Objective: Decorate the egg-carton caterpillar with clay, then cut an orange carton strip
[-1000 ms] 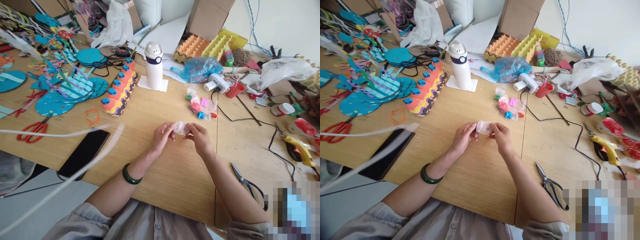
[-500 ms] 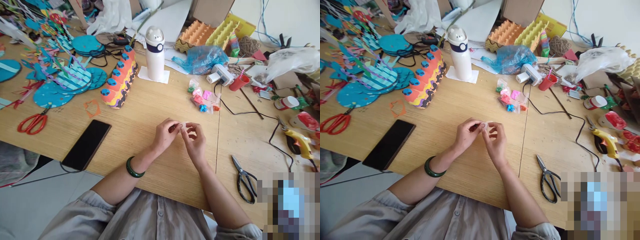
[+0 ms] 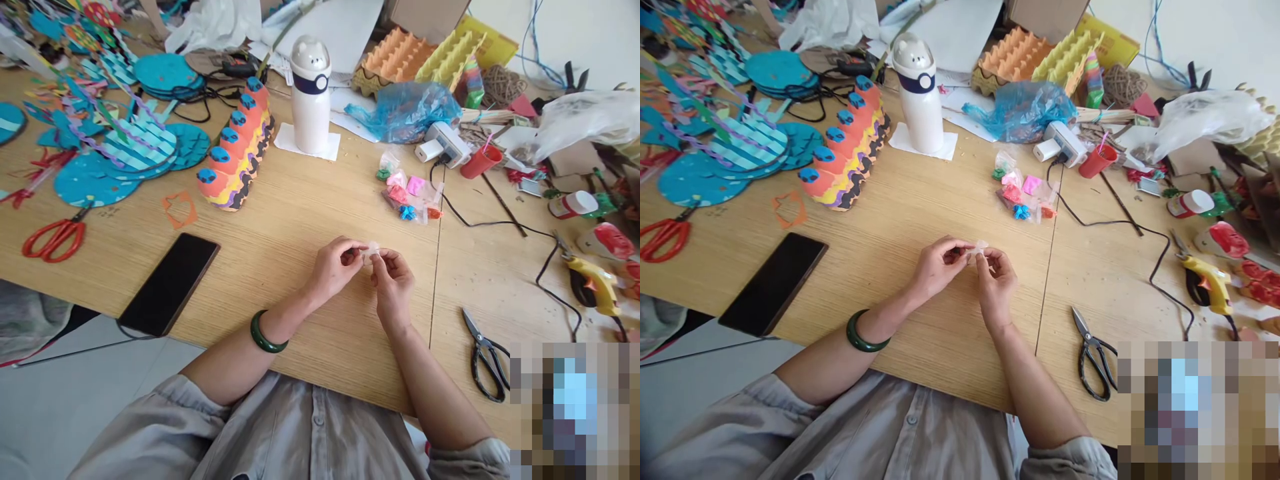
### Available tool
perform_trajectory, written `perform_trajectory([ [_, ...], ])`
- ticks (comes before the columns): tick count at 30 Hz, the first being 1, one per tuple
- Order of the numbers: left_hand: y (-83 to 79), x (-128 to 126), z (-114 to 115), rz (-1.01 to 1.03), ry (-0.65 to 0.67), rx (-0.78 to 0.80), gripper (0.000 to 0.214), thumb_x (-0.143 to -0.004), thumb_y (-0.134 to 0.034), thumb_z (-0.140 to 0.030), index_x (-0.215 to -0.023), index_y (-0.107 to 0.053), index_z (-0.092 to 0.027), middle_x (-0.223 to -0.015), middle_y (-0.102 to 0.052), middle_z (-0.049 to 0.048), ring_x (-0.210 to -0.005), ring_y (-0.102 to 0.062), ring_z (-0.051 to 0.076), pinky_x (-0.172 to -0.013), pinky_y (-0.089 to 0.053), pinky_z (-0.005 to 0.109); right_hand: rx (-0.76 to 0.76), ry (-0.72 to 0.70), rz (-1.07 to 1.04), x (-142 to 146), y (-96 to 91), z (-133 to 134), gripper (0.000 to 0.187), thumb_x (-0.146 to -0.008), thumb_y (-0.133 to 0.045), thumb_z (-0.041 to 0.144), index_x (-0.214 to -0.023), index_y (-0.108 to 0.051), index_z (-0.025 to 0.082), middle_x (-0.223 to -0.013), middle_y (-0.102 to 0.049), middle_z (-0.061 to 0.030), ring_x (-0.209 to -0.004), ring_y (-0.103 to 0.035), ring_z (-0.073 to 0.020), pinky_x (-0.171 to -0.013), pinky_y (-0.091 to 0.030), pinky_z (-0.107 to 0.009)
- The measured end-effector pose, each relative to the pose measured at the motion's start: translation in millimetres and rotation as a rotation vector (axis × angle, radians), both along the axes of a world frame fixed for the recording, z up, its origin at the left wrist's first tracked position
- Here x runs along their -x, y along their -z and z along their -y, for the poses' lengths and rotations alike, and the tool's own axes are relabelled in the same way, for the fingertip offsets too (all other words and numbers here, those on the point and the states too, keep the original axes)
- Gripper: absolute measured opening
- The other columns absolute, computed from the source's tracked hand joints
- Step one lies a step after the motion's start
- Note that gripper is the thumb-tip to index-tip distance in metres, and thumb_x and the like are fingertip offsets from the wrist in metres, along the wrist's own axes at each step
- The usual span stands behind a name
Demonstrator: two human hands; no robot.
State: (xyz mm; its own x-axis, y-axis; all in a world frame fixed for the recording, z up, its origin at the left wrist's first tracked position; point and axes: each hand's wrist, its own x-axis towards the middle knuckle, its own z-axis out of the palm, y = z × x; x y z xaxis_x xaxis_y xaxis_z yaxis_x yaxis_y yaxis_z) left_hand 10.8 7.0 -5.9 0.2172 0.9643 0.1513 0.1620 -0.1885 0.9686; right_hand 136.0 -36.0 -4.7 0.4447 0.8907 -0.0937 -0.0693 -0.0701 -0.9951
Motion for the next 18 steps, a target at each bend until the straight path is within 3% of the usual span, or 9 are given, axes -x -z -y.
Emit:
perform_trajectory([
  [6, 4.2, 0.0, -0.8, 0.033, -0.018, 0.057, 0.023, -0.083, -0.071, -0.014, -0.106, -0.076, -0.016, -0.096, -0.071, 0.0068, -0.075, -0.063, 0.012, -0.067, -0.051, 0.022, -0.047, -0.072, 0.018, -1.8, 4.5, 2.6, 0.018, -0.084, -0.075, 0.039, -0.089, -0.067, 0.023, -0.084, -0.067, 0.0006, -0.066, -0.059, -0.0122, -0.061, -0.052, -0.027],
  [10, 10.7, -1.9, -2.1, 0.045, 0.023, 0.144, 0.013, -0.085, -0.074, -0.022, -0.096, -0.077, -0.015, -0.097, -0.075, 0.0094, -0.081, -0.068, 0.016, -0.072, -0.053, 0.025, -0.122, -0.102, 0.129, -3.3, 6.0, 7.0, 0.014, -0.088, -0.072, 0.037, -0.094, -0.068, 0.025, -0.096, -0.069, -0.0014, -0.08, -0.065, -0.0152, -0.074, -0.056, -0.031],
  [13, 14.8, -1.6, -3.4, 0.099, 0.054, 0.168, 0.017, -0.084, -0.076, -0.027, -0.096, -0.077, -0.016, -0.101, -0.076, 0.0105, -0.086, -0.07, 0.019, -0.079, -0.055, 0.028, -0.115, -0.065, 0.214, -4.2, 5.0, 7.7, 0.014, -0.088, -0.071, 0.038, -0.092, -0.068, 0.025, -0.093, -0.069, -0.0023, -0.08, -0.064, -0.0166, -0.071, -0.054, -0.031],
  [18, 13.8, 1.4, -4.5, 0.149, 0.077, 0.211, 0.027, -0.081, -0.076, -0.024, -0.107, -0.078, -0.016, -0.109, -0.077, 0.0108, -0.096, -0.072, 0.02, -0.086, -0.056, 0.029, -0.035, -0.182, -0.052, -7.0, 1.6, 4.2, 0.017, -0.084, -0.072, 0.037, -0.09, -0.064, 0.024, -0.079, -0.066, 0.0001, -0.067, -0.058, -0.0136, -0.06, -0.047, -0.027],
])
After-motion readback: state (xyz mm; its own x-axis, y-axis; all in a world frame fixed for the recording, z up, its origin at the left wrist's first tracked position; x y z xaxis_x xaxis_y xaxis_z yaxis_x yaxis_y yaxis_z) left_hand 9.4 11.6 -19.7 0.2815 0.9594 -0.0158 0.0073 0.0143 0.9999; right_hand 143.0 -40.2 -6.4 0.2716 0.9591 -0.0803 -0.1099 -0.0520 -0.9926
